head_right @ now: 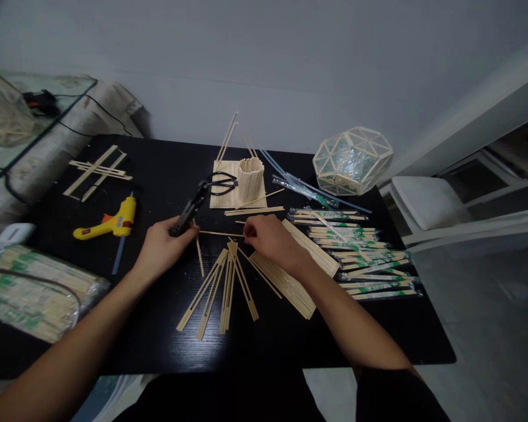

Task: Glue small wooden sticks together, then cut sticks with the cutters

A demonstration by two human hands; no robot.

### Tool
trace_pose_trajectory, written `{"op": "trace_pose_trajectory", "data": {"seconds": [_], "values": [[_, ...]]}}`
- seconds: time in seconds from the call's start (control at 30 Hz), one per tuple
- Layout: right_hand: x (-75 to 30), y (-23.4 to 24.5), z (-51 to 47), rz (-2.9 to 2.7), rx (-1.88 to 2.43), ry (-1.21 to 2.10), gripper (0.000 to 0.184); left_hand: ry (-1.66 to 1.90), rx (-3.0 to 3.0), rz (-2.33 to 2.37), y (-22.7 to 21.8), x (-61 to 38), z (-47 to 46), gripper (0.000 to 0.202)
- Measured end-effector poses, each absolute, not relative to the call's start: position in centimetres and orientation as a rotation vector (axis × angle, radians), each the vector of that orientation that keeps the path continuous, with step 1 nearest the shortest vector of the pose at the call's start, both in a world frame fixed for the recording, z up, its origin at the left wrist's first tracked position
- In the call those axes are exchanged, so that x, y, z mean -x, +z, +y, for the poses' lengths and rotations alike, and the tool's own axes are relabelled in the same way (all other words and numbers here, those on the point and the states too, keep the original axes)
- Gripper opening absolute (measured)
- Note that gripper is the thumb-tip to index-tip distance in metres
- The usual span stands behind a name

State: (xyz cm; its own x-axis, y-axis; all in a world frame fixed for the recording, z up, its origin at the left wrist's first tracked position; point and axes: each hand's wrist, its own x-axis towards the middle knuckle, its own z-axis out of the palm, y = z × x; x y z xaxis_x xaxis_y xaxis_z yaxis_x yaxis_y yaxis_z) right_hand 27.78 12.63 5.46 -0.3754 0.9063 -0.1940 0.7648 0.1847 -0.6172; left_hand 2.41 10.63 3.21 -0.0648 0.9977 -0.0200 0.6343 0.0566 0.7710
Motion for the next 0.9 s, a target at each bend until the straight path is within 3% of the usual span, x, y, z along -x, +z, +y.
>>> {"op": "trace_pose_trajectory", "data": {"seconds": [0.27, 0.53, 0.7, 0.9], "values": [[-27.1, 5.3, 11.4, -2.485, 1.691, 0.696, 0.01, 0.477, -1.829, 1.857, 3.1, -2.6, 10.5, 0.024], [-25.9, 6.0, 10.6, -2.581, 1.816, 0.607, 0.02, 0.496, -1.845, 1.86, 3.1, -2.6, 10.5, 0.028], [-26.6, 6.6, 11.3, -2.337, 1.592, 0.871, 0.006, 0.75, -1.76, 1.643, 3.0, -3.1, 9.9, 0.029], [-26.3, 5.6, 11.6, -1.657, 1.124, 1.754, 0.01, 0.966, -1.404, 1.28, 3.6, -4.8, 8.8, 0.03]]}}
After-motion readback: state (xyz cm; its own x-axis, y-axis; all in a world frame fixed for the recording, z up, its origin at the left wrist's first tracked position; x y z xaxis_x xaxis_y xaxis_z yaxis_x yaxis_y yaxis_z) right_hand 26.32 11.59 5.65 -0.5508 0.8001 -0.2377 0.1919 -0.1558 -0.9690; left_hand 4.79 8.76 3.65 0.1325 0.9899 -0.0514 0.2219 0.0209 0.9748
